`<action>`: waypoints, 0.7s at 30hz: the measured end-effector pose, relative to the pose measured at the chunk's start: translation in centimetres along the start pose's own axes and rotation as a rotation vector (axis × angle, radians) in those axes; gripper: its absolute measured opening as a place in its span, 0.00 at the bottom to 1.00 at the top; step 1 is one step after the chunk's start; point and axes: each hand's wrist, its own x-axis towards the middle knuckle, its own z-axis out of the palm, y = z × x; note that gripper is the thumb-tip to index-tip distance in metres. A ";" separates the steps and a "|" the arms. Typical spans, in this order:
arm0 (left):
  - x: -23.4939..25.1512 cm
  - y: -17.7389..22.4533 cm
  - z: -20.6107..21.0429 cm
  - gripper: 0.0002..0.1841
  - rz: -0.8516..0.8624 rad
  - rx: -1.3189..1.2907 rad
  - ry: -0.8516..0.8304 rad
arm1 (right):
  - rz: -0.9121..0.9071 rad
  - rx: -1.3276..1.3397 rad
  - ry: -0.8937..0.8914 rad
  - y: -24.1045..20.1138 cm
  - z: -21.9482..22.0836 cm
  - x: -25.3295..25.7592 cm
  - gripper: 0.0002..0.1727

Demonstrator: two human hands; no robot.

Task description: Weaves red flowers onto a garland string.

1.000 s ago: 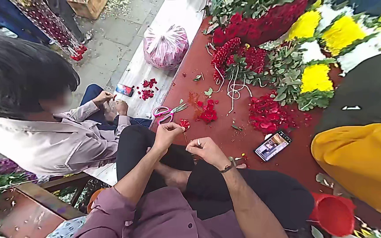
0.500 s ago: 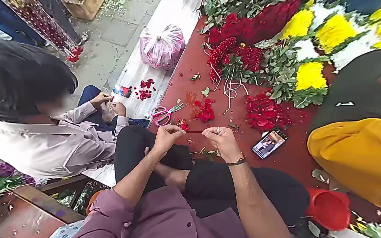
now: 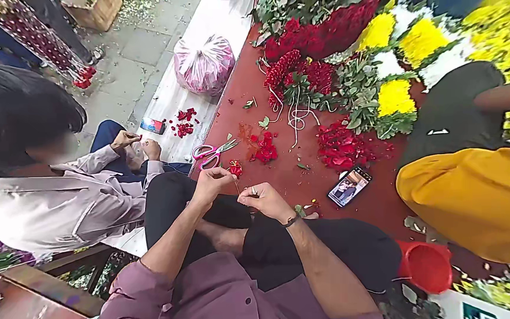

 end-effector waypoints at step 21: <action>1.0 -1.2 -0.8 0.08 -0.014 0.515 -0.025 | 0.531 -0.612 0.647 7.0 -12.2 10.1 0.15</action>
